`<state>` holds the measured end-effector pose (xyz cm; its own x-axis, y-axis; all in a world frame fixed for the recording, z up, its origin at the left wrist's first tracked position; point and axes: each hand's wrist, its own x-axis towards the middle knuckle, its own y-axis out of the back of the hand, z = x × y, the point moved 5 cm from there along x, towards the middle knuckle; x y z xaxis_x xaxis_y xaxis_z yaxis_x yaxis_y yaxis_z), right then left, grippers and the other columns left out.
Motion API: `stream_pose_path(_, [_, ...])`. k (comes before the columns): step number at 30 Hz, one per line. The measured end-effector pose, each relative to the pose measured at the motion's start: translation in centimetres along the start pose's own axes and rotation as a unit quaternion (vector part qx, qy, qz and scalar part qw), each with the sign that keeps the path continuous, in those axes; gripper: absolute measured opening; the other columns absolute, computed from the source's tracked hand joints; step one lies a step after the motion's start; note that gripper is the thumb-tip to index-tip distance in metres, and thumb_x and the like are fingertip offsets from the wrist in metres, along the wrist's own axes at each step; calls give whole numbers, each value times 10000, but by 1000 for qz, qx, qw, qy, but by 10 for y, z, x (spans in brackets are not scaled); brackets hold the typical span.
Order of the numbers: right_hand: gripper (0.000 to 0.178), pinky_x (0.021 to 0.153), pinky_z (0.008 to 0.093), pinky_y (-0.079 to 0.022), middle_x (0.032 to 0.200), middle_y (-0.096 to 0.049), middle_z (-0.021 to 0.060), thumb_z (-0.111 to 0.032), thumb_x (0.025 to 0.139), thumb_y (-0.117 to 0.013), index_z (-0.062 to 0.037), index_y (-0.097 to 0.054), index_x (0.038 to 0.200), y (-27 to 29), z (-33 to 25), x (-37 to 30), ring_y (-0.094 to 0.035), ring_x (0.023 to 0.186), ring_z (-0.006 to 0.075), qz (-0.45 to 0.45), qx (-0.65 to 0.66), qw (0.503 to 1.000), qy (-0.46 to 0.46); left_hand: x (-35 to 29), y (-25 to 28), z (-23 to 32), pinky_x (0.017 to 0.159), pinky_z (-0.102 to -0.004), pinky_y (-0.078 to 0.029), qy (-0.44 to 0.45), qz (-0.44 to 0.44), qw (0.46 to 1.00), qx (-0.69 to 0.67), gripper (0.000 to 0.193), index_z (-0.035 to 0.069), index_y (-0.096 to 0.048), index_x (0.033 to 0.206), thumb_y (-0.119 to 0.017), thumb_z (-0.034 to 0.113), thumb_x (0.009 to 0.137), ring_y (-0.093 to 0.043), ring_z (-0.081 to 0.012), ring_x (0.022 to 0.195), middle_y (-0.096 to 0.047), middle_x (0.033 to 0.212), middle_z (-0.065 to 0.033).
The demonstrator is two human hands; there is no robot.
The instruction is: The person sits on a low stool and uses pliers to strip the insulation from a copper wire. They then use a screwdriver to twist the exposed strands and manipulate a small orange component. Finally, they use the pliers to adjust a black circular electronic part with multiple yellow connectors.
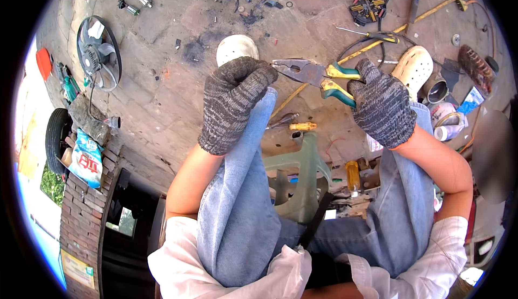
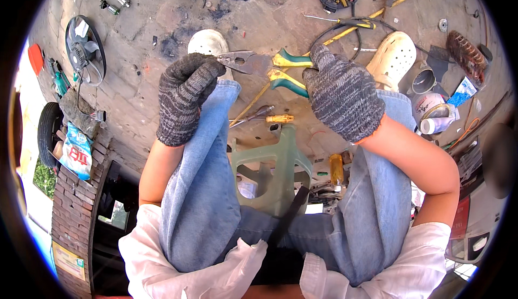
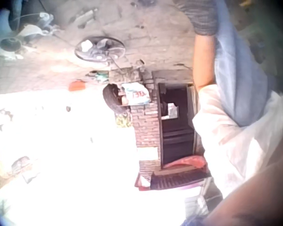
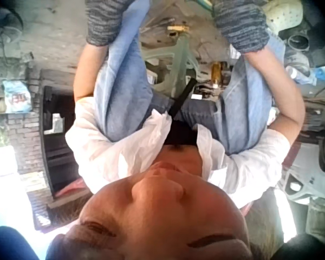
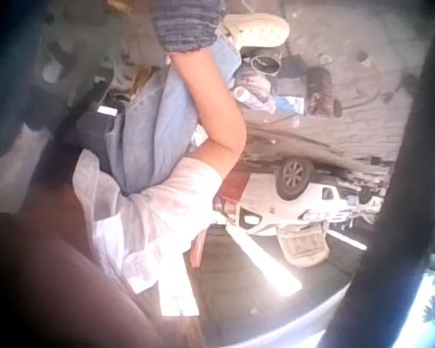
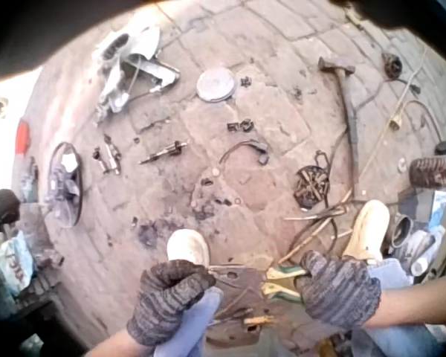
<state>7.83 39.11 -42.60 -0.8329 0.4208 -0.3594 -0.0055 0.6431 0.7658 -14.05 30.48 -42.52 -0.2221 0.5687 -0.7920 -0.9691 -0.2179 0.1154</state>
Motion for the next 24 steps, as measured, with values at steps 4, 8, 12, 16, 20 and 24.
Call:
stream_pose_path(4, [381,636,372,-495,762,-609,140,-70,709,-624,-2,-528,1071,10,0,-11,-621,696,298,-189,273,943,-24,-7,8,13,722,-273,-507,-26,-47,994,-91,190,-11,-674,922,-671,116,781,-639,-147,784,-679,834,-97])
stream_pose_path(8, [403,697,349,-505,845,-644,112,-164,725,-693,-13,-576,1079,-1,-1,-28,-640,757,235,-335,583,737,-74,-13,7,3,752,-280,-517,-7,-165,972,-166,185,-21,-674,909,-681,79,754,-647,-166,811,-676,863,-99])
stream_pose_path(12, [331,751,325,-506,881,-652,86,-143,762,-678,-8,-584,1050,-17,-13,-40,-624,805,171,-413,671,614,41,-12,1,-5,675,-290,-528,-72,-265,938,-210,206,-45,-665,890,-707,44,708,-649,-195,758,-670,848,-118])
stream_pose_path(16, [319,750,340,-505,887,-642,104,-236,785,-727,-4,-613,971,-25,-40,-61,-602,871,185,-454,859,222,-87,-15,-10,-6,588,-296,-525,-65,-302,883,-354,223,-49,-662,883,-718,31,683,-641,-199,681,-661,824,-133])
stream_pose_path(20, [418,751,339,-501,910,-631,103,-301,800,-714,16,-586,1040,-29,-28,-56,-588,861,176,-389,839,379,-26,-10,-3,-9,632,-281,-516,0,-217,930,-298,253,-35,-655,924,-717,87,711,-636,-173,722,-650,844,-107])
stream_pose_path(24, [309,668,387,-499,978,-621,171,-173,747,-670,33,-614,970,17,-3,-16,-624,761,310,-170,273,945,-55,-12,7,4,682,-303,-524,-83,-94,985,-117,164,-6,-653,857,-707,93,738,-647,-196,772,-672,887,-132])
